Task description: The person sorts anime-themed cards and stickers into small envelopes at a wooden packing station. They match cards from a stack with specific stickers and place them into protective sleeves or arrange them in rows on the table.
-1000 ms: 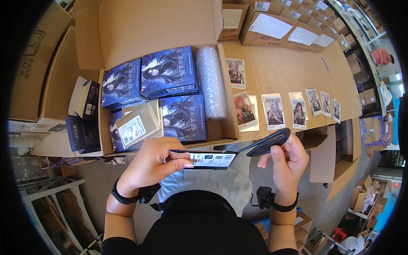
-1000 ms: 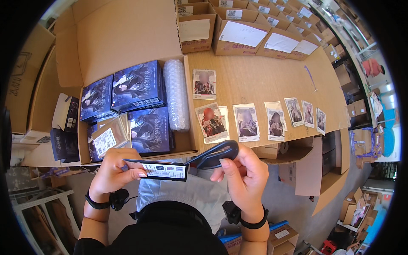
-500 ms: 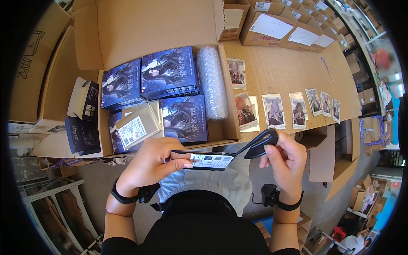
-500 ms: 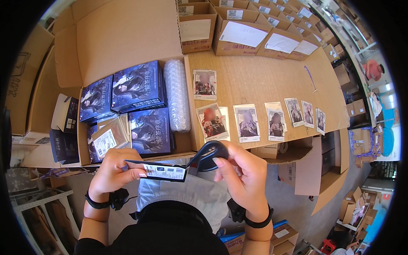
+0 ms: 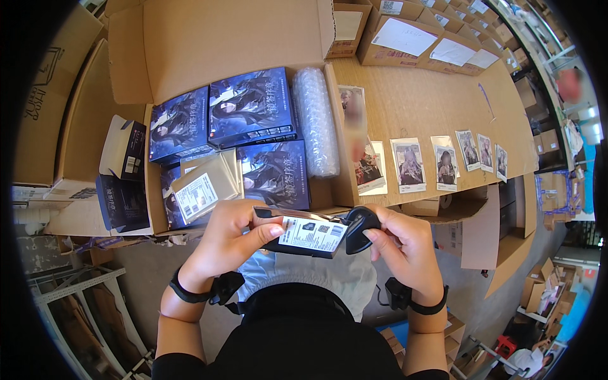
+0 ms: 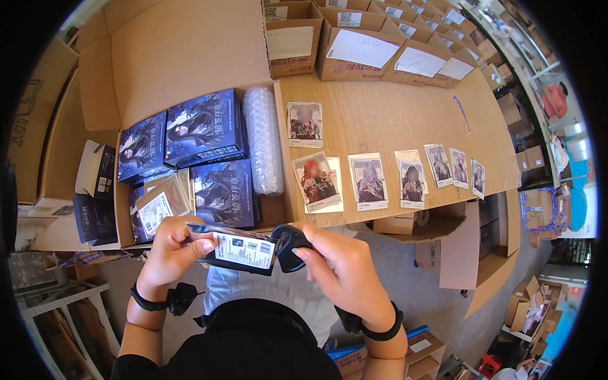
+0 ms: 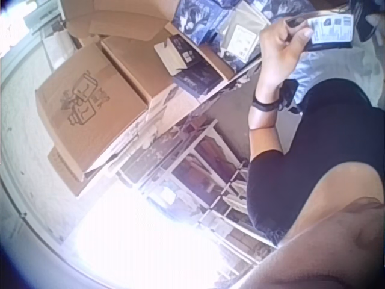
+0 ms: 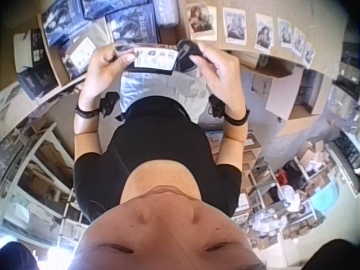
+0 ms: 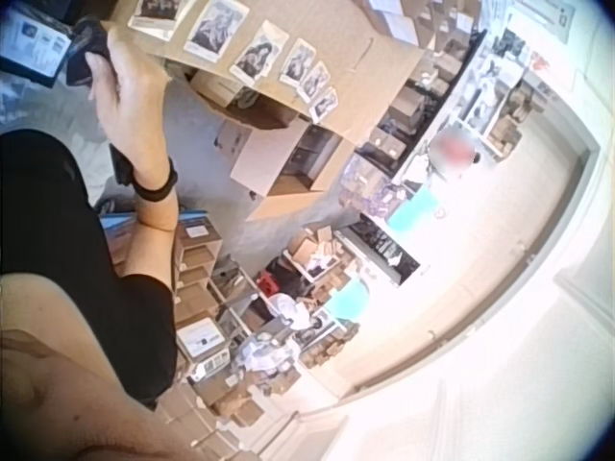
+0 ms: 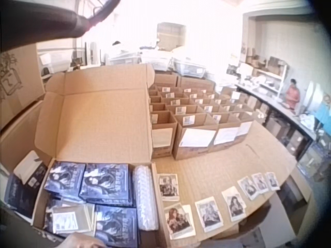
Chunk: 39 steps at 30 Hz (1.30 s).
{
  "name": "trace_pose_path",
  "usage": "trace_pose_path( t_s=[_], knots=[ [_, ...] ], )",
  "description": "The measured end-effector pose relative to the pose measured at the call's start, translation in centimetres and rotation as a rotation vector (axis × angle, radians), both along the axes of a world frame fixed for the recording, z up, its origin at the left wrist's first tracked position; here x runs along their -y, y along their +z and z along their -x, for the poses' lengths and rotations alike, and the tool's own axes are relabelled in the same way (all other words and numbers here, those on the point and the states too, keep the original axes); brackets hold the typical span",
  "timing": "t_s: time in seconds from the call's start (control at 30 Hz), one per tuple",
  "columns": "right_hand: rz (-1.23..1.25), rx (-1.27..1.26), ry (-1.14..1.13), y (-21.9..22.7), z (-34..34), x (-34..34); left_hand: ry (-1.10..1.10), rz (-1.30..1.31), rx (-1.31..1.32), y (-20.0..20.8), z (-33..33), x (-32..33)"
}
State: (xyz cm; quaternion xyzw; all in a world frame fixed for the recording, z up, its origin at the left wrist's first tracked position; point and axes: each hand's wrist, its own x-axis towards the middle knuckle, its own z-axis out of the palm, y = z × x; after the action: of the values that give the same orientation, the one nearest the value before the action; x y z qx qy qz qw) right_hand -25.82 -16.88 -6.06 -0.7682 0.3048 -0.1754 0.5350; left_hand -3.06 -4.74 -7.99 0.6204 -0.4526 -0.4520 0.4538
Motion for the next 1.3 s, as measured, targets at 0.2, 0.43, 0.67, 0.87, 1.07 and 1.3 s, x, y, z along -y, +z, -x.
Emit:
trace_pose_path(
  t_s=[0.2, 0.43, 0.67, 0.87, 1.07, 1.3],
  knots=[
    [0.003, -0.043, 0.050, 0.4, 0.0, -0.3, 0.058, 0.050, 0.030, -0.6, 0.0, -0.3],
    [-0.022, -0.034, 0.098, 0.9, -0.7, -0.9, 0.142, 0.088, -0.063, 0.0, -0.2, -1.2],
    [-0.022, 0.020, 0.098, 1.0, -2.9, -1.9, 0.395, 0.186, -0.240, -0.4, -0.5, -2.9],
    [0.082, 0.046, 0.187, 2.1, -5.0, -1.8, 0.648, 0.331, -0.297, -0.2, -1.2, -4.0],
    [-0.007, -0.018, 0.029, 1.1, -4.4, -1.6, 0.720, 0.534, -0.259, 0.5, -5.6, -6.7],
    [0.157, -0.078, 0.123, -2.0, -10.5, 2.1, 0.694, 0.365, -0.337, 1.1, -4.1, -5.4]
  ],
)
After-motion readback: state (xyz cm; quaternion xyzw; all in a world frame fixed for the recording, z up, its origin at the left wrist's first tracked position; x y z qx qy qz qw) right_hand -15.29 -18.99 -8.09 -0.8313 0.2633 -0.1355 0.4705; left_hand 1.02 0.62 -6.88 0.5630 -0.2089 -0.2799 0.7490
